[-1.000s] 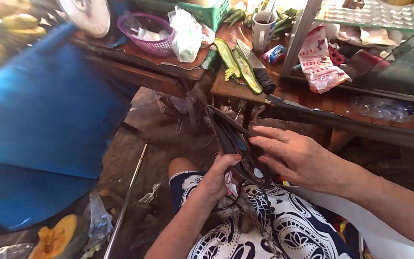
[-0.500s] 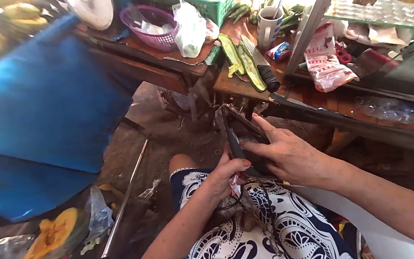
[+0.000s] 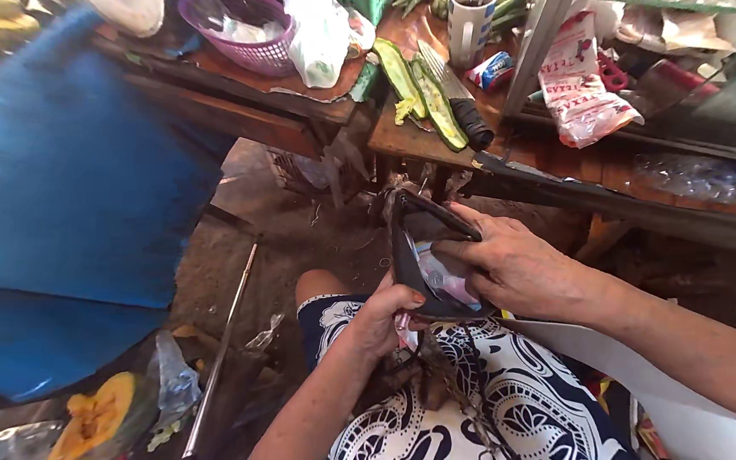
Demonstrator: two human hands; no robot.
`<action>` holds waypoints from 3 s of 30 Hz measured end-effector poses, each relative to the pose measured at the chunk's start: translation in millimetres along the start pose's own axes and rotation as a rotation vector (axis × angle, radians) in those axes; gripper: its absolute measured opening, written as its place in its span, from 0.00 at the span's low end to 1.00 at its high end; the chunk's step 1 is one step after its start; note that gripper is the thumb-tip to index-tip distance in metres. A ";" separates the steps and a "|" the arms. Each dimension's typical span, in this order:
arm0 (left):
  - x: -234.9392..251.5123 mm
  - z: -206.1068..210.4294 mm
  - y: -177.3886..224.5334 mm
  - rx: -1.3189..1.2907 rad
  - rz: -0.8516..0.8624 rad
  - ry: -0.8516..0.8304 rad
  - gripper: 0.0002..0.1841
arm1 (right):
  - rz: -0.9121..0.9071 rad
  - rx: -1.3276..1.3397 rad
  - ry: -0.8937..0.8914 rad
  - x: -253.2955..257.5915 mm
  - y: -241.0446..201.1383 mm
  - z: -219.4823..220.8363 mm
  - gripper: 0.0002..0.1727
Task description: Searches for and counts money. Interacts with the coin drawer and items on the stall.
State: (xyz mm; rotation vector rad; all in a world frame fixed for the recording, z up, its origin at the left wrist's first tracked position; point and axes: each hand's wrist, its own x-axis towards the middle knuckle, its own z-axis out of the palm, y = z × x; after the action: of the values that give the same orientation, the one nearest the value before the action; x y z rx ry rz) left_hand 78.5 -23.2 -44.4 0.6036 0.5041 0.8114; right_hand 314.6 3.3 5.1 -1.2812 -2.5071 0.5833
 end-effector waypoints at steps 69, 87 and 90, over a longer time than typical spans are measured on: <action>15.3 31.5 -13.4 0.482 0.179 0.484 0.42 | 0.115 0.008 0.105 -0.2 -2.2 -11.6 0.46; 20.7 18.7 -11.4 0.248 0.179 0.287 0.60 | 0.141 0.091 -0.143 -3.8 -18.6 -13.7 0.25; 20.0 19.0 -9.7 0.279 0.154 0.212 0.65 | 0.222 0.085 -0.241 0.5 -20.4 -17.0 0.35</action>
State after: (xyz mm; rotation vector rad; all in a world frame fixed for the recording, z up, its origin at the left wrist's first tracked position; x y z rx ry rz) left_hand 107.1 -18.4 -40.8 0.8255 0.7805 0.9648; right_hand 306.7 -3.2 29.6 -1.5506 -2.5088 0.9354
